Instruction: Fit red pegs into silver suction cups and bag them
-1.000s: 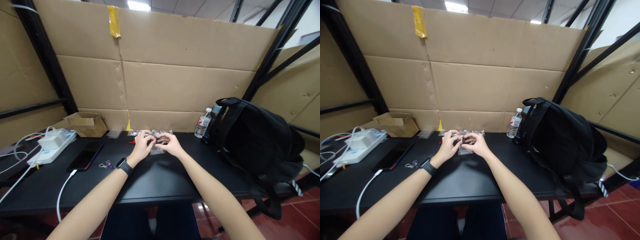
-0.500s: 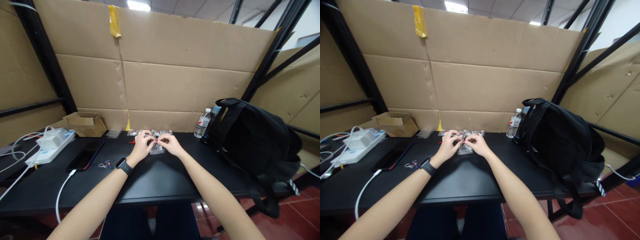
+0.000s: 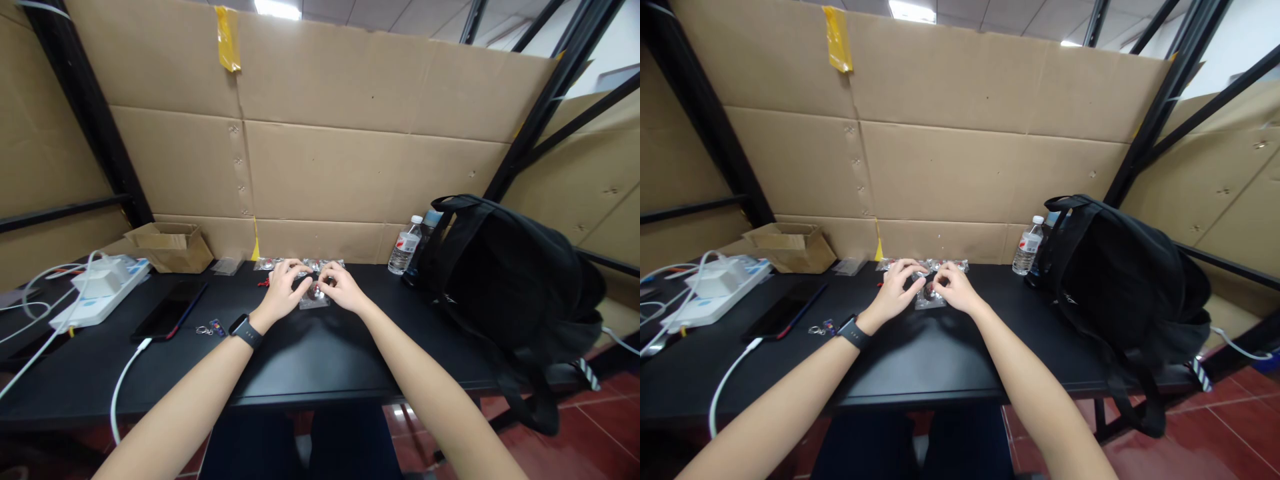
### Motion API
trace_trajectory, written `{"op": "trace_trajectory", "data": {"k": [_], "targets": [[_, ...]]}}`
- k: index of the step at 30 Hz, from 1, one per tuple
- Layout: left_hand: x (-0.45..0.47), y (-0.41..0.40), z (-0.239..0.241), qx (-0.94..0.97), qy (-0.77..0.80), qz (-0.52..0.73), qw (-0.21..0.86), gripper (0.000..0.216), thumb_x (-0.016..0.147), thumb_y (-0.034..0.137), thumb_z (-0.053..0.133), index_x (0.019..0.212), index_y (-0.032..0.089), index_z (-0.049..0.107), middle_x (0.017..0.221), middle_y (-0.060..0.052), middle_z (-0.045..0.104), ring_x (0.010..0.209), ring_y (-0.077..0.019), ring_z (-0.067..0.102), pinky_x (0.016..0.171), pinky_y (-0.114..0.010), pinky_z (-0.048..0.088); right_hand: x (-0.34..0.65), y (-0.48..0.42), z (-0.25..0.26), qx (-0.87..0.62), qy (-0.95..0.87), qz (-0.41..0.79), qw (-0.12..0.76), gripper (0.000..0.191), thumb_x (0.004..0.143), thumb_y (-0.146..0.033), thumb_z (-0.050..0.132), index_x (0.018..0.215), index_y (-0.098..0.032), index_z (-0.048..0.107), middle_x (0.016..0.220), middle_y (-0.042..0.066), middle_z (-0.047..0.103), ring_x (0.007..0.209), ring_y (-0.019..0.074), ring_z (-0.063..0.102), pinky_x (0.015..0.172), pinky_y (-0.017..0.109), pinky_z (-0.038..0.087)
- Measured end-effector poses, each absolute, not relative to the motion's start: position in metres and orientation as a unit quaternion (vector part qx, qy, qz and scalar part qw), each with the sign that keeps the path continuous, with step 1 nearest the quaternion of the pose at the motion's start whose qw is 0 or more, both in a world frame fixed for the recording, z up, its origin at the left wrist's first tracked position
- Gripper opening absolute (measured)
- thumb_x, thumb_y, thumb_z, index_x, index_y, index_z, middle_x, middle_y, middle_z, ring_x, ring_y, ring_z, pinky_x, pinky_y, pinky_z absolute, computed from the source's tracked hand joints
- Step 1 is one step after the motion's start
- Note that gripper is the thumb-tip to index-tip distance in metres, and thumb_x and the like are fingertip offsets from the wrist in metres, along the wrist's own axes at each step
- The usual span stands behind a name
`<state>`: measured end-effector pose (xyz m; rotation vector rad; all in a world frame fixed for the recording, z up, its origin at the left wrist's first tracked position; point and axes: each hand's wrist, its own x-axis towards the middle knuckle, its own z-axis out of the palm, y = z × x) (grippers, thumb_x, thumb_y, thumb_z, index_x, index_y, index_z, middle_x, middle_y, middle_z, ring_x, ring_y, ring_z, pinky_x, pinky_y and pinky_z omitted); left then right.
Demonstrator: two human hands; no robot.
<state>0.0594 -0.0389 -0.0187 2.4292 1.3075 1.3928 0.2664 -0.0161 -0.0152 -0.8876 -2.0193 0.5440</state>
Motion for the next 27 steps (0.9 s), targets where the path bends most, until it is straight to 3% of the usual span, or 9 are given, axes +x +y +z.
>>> {"op": "trace_trajectory", "data": {"k": [8, 14, 18, 23, 27], "targets": [[0.062, -0.034, -0.028, 0.834, 0.393, 0.387, 0.019, 0.017, 0.090, 0.042, 0.064, 0.095, 0.031, 0.077, 0.120, -0.005, 0.064, 0.119, -0.0281, 0.048, 0.097, -0.044, 0.036, 0.265, -0.021, -0.011, -0.322, -0.805, 0.279, 0.413, 0.018, 0.087, -0.035, 0.066, 0.077, -0.019, 0.067, 0.099, 0.005, 0.055, 0.087, 0.0167, 0.060, 0.063, 0.025, 0.049], [0.053, -0.026, -0.030, 0.805, 0.438, 0.399, 0.004, 0.016, 0.089, 0.042, 0.066, 0.089, 0.031, 0.079, 0.106, -0.005, 0.071, 0.111, -0.0289, 0.052, 0.095, -0.045, 0.033, 0.281, -0.012, -0.009, -0.360, -0.827, 0.165, 0.400, 0.010, 0.089, -0.026, 0.062, 0.090, -0.020, 0.070, 0.098, 0.005, 0.061, 0.087, 0.0170, 0.059, 0.073, 0.028, 0.048], [0.034, -0.018, -0.027, 0.806, 0.455, 0.379, -0.005, 0.018, 0.090, 0.042, 0.064, 0.086, 0.032, 0.078, 0.098, -0.005, 0.076, 0.101, -0.0283, 0.056, 0.094, -0.046, 0.029, 0.310, 0.003, -0.009, -0.423, -0.826, 0.092, 0.361, 0.014, 0.080, -0.014, 0.065, 0.091, -0.019, 0.071, 0.097, 0.005, 0.064, 0.083, 0.0165, 0.059, 0.082, 0.031, 0.047], [0.012, -0.008, -0.027, 0.836, 0.449, 0.314, 0.006, 0.018, 0.087, 0.036, 0.065, 0.074, 0.031, 0.078, 0.082, -0.005, 0.077, 0.091, -0.0268, 0.061, 0.091, -0.043, 0.027, 0.338, 0.013, -0.014, -0.486, -0.826, 0.138, 0.252, 0.035, 0.064, -0.025, 0.083, 0.098, -0.020, 0.075, 0.101, 0.007, 0.071, 0.084, 0.0206, 0.064, 0.079, 0.031, 0.049], [0.007, -0.007, -0.028, 0.870, 0.421, 0.244, 0.073, 0.017, 0.080, 0.037, 0.071, 0.065, 0.031, 0.076, 0.073, -0.001, 0.075, 0.078, -0.0220, 0.067, 0.088, -0.036, 0.031, 0.345, 0.017, -0.020, -0.494, -0.827, 0.177, 0.200, 0.046, 0.059, -0.028, 0.087, 0.103, -0.022, 0.076, 0.098, 0.006, 0.075, 0.085, 0.0229, 0.067, 0.079, 0.031, 0.050]]}}
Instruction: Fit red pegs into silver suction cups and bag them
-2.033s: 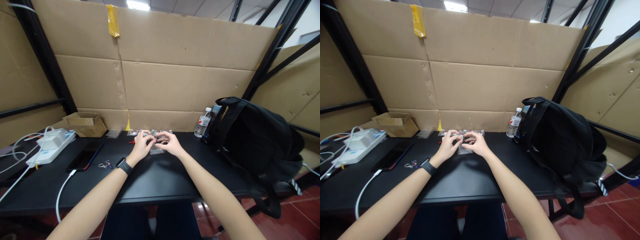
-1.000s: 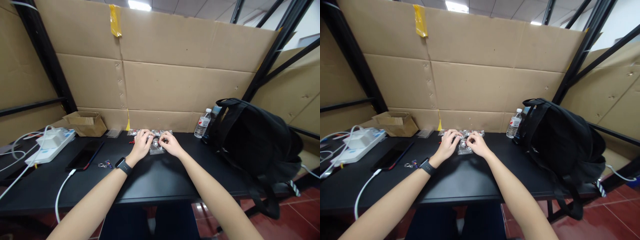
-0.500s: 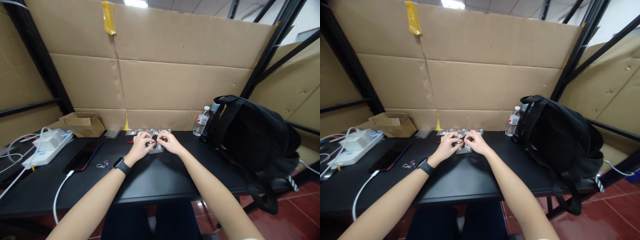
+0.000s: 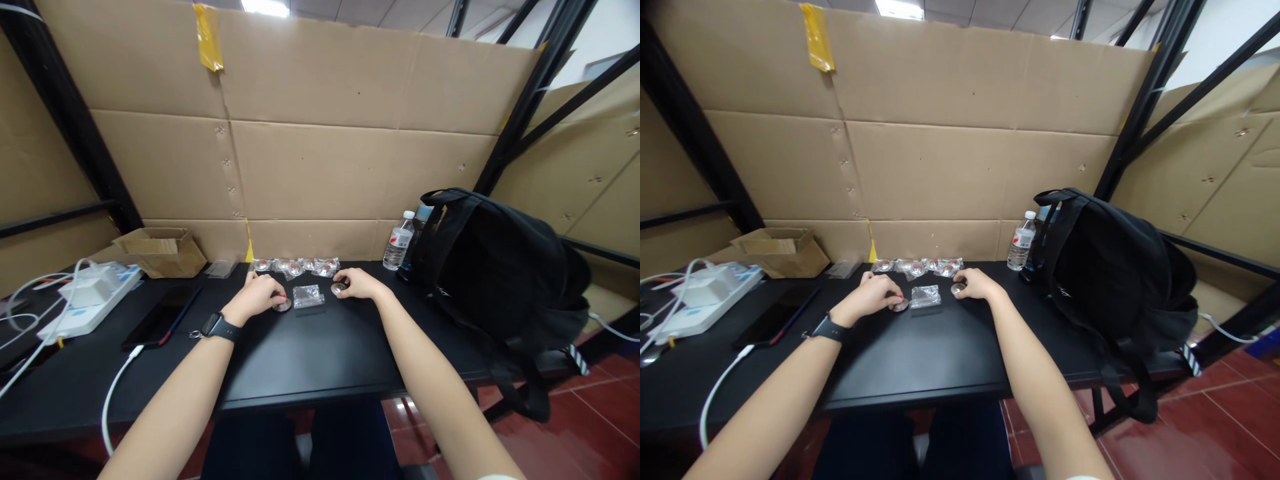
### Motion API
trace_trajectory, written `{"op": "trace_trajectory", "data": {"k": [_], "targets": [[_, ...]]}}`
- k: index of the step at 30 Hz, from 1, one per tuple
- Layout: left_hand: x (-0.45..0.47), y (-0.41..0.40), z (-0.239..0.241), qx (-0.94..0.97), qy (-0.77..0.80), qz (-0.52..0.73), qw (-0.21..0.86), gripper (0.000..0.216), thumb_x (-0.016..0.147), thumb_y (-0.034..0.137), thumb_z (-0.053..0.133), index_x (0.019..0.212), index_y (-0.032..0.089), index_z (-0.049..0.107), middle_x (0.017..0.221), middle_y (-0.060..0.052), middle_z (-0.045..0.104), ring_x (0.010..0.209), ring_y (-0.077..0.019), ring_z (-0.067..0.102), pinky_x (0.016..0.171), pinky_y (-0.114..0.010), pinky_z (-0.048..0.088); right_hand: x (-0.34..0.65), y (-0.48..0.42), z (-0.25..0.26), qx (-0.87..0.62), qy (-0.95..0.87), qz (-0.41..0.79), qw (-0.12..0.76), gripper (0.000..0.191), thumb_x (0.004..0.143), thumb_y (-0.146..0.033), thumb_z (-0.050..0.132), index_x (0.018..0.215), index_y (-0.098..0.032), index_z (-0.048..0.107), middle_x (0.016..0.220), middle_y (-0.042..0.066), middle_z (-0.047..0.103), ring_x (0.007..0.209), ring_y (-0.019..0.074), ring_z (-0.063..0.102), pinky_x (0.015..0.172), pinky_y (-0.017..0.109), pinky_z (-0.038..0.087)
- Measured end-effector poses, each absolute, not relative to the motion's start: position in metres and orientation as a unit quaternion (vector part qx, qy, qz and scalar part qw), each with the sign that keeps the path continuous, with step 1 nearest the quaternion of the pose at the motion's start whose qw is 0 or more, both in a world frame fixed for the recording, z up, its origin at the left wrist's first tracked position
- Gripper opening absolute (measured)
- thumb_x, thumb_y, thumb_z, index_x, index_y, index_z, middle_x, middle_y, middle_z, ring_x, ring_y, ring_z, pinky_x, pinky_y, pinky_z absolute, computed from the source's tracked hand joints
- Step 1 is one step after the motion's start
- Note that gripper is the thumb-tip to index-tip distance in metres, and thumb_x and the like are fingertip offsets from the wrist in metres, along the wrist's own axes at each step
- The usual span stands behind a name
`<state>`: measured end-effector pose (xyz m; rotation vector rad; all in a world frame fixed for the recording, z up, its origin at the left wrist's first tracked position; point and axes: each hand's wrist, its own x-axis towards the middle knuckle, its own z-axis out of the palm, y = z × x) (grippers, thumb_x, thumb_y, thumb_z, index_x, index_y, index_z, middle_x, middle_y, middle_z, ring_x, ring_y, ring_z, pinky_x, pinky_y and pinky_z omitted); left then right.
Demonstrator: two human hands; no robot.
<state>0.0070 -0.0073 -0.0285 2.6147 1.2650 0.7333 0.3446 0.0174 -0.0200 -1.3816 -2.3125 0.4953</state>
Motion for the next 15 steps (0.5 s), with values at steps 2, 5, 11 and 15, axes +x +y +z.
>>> {"op": "trace_trajectory", "data": {"k": [2, 5, 11, 15], "targets": [[0.006, -0.008, -0.027, 0.879, 0.412, 0.218, 0.100, 0.016, 0.079, 0.041, 0.071, 0.067, 0.032, 0.076, 0.072, 0.001, 0.076, 0.074, -0.0207, 0.068, 0.086, -0.034, 0.034, 0.346, 0.020, -0.023, -0.489, -0.829, 0.187, 0.197, 0.044, 0.060, -0.027, 0.086, 0.103, -0.022, 0.076, 0.096, 0.005, 0.076, 0.084, 0.0224, 0.068, 0.079, 0.031, 0.051], [-0.003, -0.005, -0.023, 0.855, 0.444, 0.255, 0.086, 0.021, 0.087, 0.044, 0.062, 0.081, 0.033, 0.078, 0.079, 0.000, 0.077, 0.076, -0.0214, 0.069, 0.080, -0.031, 0.039, 0.350, 0.025, -0.028, -0.485, -0.826, 0.200, 0.206, 0.040, 0.062, -0.026, 0.084, 0.101, -0.021, 0.077, 0.096, 0.005, 0.076, 0.082, 0.0208, 0.068, 0.077, 0.030, 0.051], [-0.040, 0.012, -0.028, 0.775, 0.576, 0.258, -0.039, 0.014, 0.080, 0.028, 0.063, 0.087, 0.028, 0.076, 0.099, -0.004, 0.077, 0.098, -0.0278, 0.066, 0.084, -0.035, 0.041, 0.353, 0.028, -0.032, -0.481, -0.827, 0.205, 0.206, 0.054, 0.057, -0.028, 0.088, 0.109, -0.021, 0.074, 0.104, 0.005, 0.076, 0.085, 0.0196, 0.068, 0.078, 0.028, 0.051], [-0.047, 0.017, -0.034, 0.776, 0.605, 0.179, -0.002, 0.016, 0.076, 0.033, 0.070, 0.090, 0.030, 0.076, 0.100, -0.003, 0.074, 0.099, -0.0256, 0.064, 0.085, -0.035, 0.041, 0.351, 0.030, -0.033, -0.485, -0.832, 0.197, 0.186, 0.048, 0.061, -0.026, 0.085, 0.108, -0.019, 0.074, 0.101, 0.005, 0.075, 0.084, 0.0179, 0.067, 0.078, 0.026, 0.051]]}}
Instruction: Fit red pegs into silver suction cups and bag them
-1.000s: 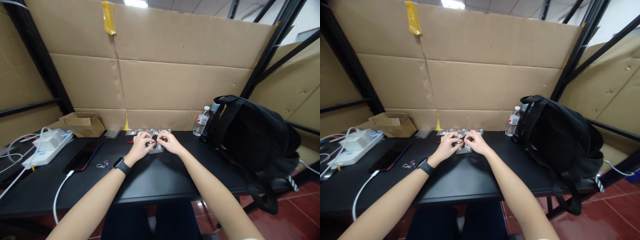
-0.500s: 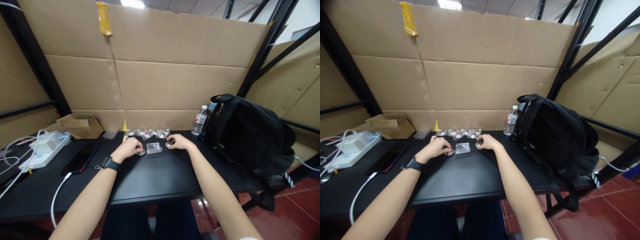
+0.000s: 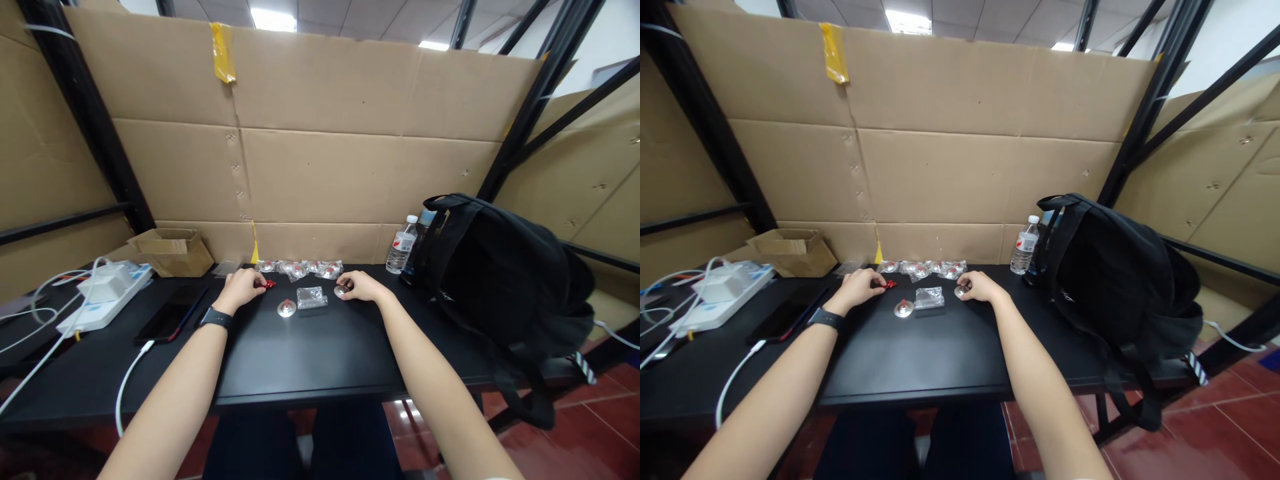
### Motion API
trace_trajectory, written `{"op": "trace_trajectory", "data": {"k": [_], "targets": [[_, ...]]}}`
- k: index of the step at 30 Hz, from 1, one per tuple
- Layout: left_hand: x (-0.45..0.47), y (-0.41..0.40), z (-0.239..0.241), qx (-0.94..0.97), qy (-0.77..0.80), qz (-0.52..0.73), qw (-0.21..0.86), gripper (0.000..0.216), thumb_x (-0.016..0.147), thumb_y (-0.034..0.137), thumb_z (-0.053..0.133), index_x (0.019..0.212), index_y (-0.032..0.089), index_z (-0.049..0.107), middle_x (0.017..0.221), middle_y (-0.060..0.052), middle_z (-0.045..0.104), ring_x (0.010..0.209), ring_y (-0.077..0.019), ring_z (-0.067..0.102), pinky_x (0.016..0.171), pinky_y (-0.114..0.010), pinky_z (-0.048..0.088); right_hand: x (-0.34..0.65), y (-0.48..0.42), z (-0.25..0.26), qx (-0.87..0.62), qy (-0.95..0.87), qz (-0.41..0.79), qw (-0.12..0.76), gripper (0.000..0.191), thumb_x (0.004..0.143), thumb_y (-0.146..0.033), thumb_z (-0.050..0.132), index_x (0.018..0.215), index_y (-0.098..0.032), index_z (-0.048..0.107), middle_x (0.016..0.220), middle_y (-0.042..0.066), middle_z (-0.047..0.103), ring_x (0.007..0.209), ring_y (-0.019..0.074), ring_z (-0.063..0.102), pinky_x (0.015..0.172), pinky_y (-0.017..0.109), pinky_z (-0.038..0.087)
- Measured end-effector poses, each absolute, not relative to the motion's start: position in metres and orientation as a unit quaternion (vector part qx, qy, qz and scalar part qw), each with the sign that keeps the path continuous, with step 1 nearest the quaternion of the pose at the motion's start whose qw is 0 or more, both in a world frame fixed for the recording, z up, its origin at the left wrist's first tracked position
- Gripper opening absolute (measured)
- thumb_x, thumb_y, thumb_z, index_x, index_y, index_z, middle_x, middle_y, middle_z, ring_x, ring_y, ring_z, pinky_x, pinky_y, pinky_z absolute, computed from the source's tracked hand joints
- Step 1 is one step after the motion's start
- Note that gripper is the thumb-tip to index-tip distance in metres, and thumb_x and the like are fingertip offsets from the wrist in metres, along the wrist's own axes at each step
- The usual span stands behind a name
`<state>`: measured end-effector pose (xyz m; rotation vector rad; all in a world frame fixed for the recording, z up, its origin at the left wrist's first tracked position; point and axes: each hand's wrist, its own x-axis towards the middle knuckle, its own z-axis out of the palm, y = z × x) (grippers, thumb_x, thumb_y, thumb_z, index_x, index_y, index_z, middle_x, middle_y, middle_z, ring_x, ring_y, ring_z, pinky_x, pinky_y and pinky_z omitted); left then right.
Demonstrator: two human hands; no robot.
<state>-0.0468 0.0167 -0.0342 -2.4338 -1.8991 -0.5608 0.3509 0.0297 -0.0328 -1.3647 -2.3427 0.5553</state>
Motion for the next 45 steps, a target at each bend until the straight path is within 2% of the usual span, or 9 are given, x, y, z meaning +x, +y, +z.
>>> {"op": "trace_trajectory", "data": {"k": [4, 8, 11, 15, 20, 31, 36, 40, 45], "targets": [[-0.034, 0.016, -0.041, -0.764, -0.619, -0.175, 0.040, 0.032, 0.080, 0.044, 0.068, 0.108, 0.030, 0.073, 0.114, -0.007, 0.068, 0.110, -0.0296, 0.057, 0.088, -0.039, 0.040, 0.349, 0.029, -0.032, -0.482, -0.833, 0.200, 0.184, 0.044, 0.062, -0.023, 0.083, 0.105, -0.018, 0.075, 0.099, 0.004, 0.075, 0.080, 0.0162, 0.066, 0.076, 0.024, 0.050], [-0.023, 0.016, -0.047, -0.762, -0.620, -0.173, 0.062, 0.030, 0.087, 0.046, 0.062, 0.108, 0.029, 0.075, 0.123, -0.009, 0.063, 0.116, -0.0318, 0.049, 0.091, -0.043, 0.038, 0.346, 0.027, -0.030, -0.480, -0.834, 0.198, 0.187, 0.044, 0.062, -0.015, 0.079, 0.106, -0.018, 0.075, 0.096, 0.004, 0.074, 0.078, 0.0151, 0.065, 0.074, 0.023, 0.049], [-0.021, 0.016, -0.048, -0.769, -0.612, -0.176, 0.062, 0.025, 0.088, 0.041, 0.061, 0.104, 0.029, 0.076, 0.122, -0.009, 0.063, 0.115, -0.0311, 0.047, 0.090, -0.043, 0.037, 0.344, 0.025, -0.030, -0.486, -0.832, 0.189, 0.189, 0.047, 0.060, -0.012, 0.078, 0.107, -0.017, 0.074, 0.096, 0.004, 0.073, 0.077, 0.0146, 0.064, 0.072, 0.023, 0.049], [-0.021, 0.016, -0.049, -0.772, -0.604, -0.188, 0.061, 0.020, 0.088, 0.035, 0.061, 0.100, 0.031, 0.077, 0.119, -0.008, 0.064, 0.113, -0.0307, 0.047, 0.090, -0.043, 0.036, 0.344, 0.026, -0.032, -0.492, -0.825, 0.197, 0.195, 0.052, 0.060, -0.020, 0.082, 0.111, -0.017, 0.073, 0.099, 0.005, 0.072, 0.080, 0.0158, 0.065, 0.076, 0.025, 0.050], [-0.017, 0.015, -0.048, -0.774, -0.596, -0.206, 0.055, 0.019, 0.086, 0.024, 0.060, 0.091, 0.030, 0.077, 0.113, -0.007, 0.066, 0.111, -0.0296, 0.047, 0.092, -0.043, 0.034, 0.345, 0.025, -0.031, -0.490, -0.825, 0.199, 0.198, 0.042, 0.062, -0.019, 0.080, 0.104, -0.016, 0.075, 0.091, 0.004, 0.074, 0.081, 0.0172, 0.066, 0.076, 0.025, 0.050], [-0.011, 0.011, -0.046, -0.766, -0.602, -0.215, 0.061, 0.014, 0.087, 0.025, 0.059, 0.080, 0.024, 0.072, 0.104, -0.008, 0.069, 0.106, -0.0294, 0.050, 0.088, -0.042, 0.033, 0.340, 0.021, -0.028, -0.490, -0.829, 0.171, 0.209, 0.037, 0.059, -0.015, 0.077, 0.096, -0.017, 0.076, 0.087, 0.003, 0.075, 0.076, 0.0163, 0.067, 0.072, 0.023, 0.050], [-0.009, 0.007, -0.044, -0.761, -0.599, -0.243, 0.059, 0.014, 0.090, 0.024, 0.056, 0.082, 0.024, 0.068, 0.103, -0.007, 0.070, 0.107, -0.0277, 0.051, 0.088, -0.040, 0.032, 0.340, 0.018, -0.028, -0.491, -0.831, 0.157, 0.210, 0.034, 0.061, -0.015, 0.075, 0.094, -0.018, 0.076, 0.082, 0.002, 0.074, 0.077, 0.0169, 0.067, 0.071, 0.023, 0.049], [-0.003, 0.003, -0.039, -0.753, -0.589, -0.291, 0.042, 0.012, 0.092, 0.022, 0.055, 0.089, 0.025, 0.066, 0.098, -0.005, 0.071, 0.105, -0.0250, 0.055, 0.088, -0.039, 0.032, 0.337, 0.014, -0.026, -0.516, -0.821, 0.149, 0.191, 0.035, 0.058, -0.014, 0.075, 0.093, -0.019, 0.076, 0.088, 0.002, 0.075, 0.077, 0.0167, 0.067, 0.071, 0.022, 0.048], [0.016, -0.006, -0.033, -0.757, -0.554, -0.346, 0.003, 0.013, 0.090, 0.024, 0.058, 0.095, 0.027, 0.069, 0.101, -0.003, 0.072, 0.107, -0.0237, 0.057, 0.090, -0.039, 0.033, 0.337, 0.012, -0.025, -0.529, -0.816, 0.139, 0.187, 0.038, 0.057, -0.013, 0.076, 0.093, -0.021, 0.076, 0.092, 0.003, 0.075, 0.080, 0.0178, 0.067, 0.072, 0.023, 0.048]]}}
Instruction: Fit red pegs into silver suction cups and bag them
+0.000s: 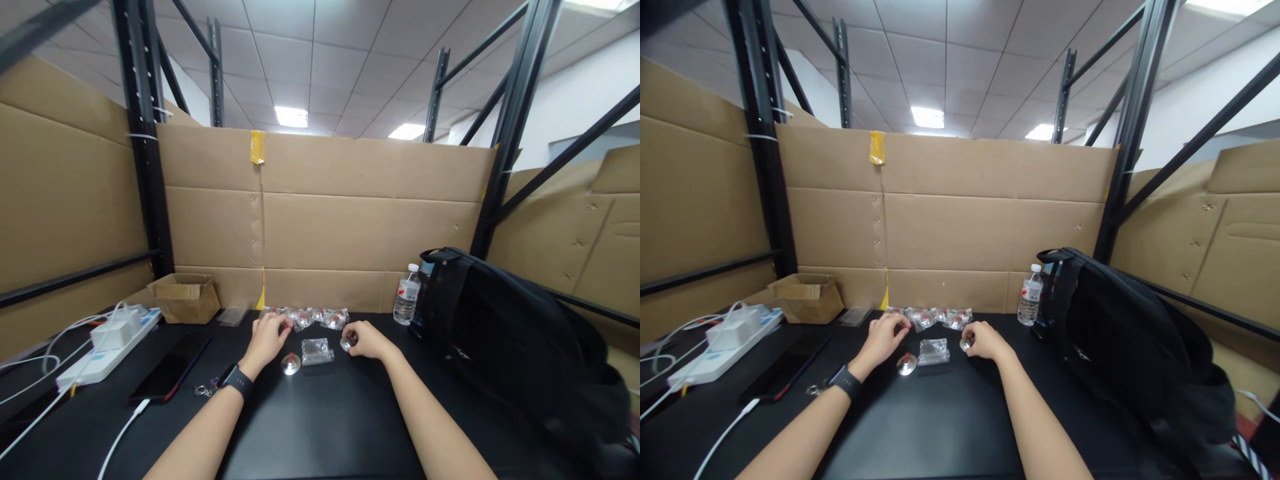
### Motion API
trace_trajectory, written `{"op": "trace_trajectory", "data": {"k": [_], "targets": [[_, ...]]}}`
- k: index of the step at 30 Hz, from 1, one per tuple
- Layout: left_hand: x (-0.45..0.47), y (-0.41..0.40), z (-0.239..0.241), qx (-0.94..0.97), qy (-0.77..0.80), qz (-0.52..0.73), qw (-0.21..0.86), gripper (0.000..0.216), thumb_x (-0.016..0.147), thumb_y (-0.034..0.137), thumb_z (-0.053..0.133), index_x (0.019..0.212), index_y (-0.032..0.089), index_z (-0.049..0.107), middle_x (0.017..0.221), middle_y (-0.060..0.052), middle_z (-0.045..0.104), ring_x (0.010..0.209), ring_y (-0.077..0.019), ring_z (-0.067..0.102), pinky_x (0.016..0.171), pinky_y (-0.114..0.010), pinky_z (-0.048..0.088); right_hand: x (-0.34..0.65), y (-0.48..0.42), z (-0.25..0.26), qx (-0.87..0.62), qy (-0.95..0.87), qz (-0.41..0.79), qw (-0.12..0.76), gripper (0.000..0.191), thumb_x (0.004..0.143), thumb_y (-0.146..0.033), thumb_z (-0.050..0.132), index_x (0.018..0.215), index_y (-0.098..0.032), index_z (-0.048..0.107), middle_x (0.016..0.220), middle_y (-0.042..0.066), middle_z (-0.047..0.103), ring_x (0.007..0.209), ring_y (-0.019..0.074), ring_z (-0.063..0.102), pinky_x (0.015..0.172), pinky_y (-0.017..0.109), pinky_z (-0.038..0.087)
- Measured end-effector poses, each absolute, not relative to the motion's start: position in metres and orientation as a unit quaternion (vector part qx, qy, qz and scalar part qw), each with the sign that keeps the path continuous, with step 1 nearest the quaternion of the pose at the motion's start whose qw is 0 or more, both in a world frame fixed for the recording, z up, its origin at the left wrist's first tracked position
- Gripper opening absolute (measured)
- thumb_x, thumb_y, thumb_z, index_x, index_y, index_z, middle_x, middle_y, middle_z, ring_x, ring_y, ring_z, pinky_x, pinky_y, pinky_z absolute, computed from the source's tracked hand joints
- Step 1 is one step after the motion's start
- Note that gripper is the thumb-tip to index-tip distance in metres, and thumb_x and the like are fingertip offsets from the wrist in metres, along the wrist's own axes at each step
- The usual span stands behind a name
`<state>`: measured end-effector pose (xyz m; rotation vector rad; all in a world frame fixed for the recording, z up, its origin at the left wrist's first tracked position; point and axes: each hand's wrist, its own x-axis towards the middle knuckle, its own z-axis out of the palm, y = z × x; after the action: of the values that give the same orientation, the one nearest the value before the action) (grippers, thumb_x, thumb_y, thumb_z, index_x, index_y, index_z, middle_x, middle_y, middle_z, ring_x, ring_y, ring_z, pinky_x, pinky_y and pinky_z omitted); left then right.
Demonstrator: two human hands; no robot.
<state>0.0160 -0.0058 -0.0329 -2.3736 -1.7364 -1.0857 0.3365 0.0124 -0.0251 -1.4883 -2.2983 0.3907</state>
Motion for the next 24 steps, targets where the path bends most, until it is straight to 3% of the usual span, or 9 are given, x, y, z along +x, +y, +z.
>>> {"op": "trace_trajectory", "data": {"k": [4, 10, 24], "targets": [[0.030, -0.012, -0.032, -0.759, -0.536, -0.369, -0.005, 0.019, 0.089, 0.023, 0.060, 0.103, 0.029, 0.071, 0.096, -0.003, 0.074, 0.108, -0.0244, 0.058, 0.093, -0.040, 0.032, 0.338, 0.015, -0.031, -0.513, -0.827, 0.128, 0.190, 0.037, 0.057, -0.016, 0.076, 0.093, -0.021, 0.076, 0.096, 0.003, 0.074, 0.082, 0.0185, 0.066, 0.072, 0.024, 0.047], [0.034, -0.011, -0.034, -0.750, -0.550, -0.366, -0.019, 0.013, 0.089, 0.031, 0.063, 0.093, 0.029, 0.075, 0.097, -0.005, 0.073, 0.105, -0.0255, 0.058, 0.093, -0.042, 0.032, 0.337, 0.017, -0.035, -0.505, -0.830, 0.118, 0.206, 0.032, 0.061, -0.017, 0.072, 0.092, -0.020, 0.075, 0.096, 0.004, 0.073, 0.085, 0.0184, 0.065, 0.073, 0.023, 0.046], [0.035, -0.015, -0.030, -0.745, -0.556, -0.369, -0.016, 0.020, 0.095, 0.037, 0.056, 0.093, 0.028, 0.073, 0.102, -0.005, 0.071, 0.108, -0.0249, 0.055, 0.092, -0.041, 0.031, 0.338, 0.018, -0.031, -0.516, -0.822, 0.096, 0.222, 0.029, 0.061, -0.020, 0.074, 0.090, -0.021, 0.075, 0.096, 0.005, 0.072, 0.084, 0.0196, 0.063, 0.072, 0.024, 0.044]]}}
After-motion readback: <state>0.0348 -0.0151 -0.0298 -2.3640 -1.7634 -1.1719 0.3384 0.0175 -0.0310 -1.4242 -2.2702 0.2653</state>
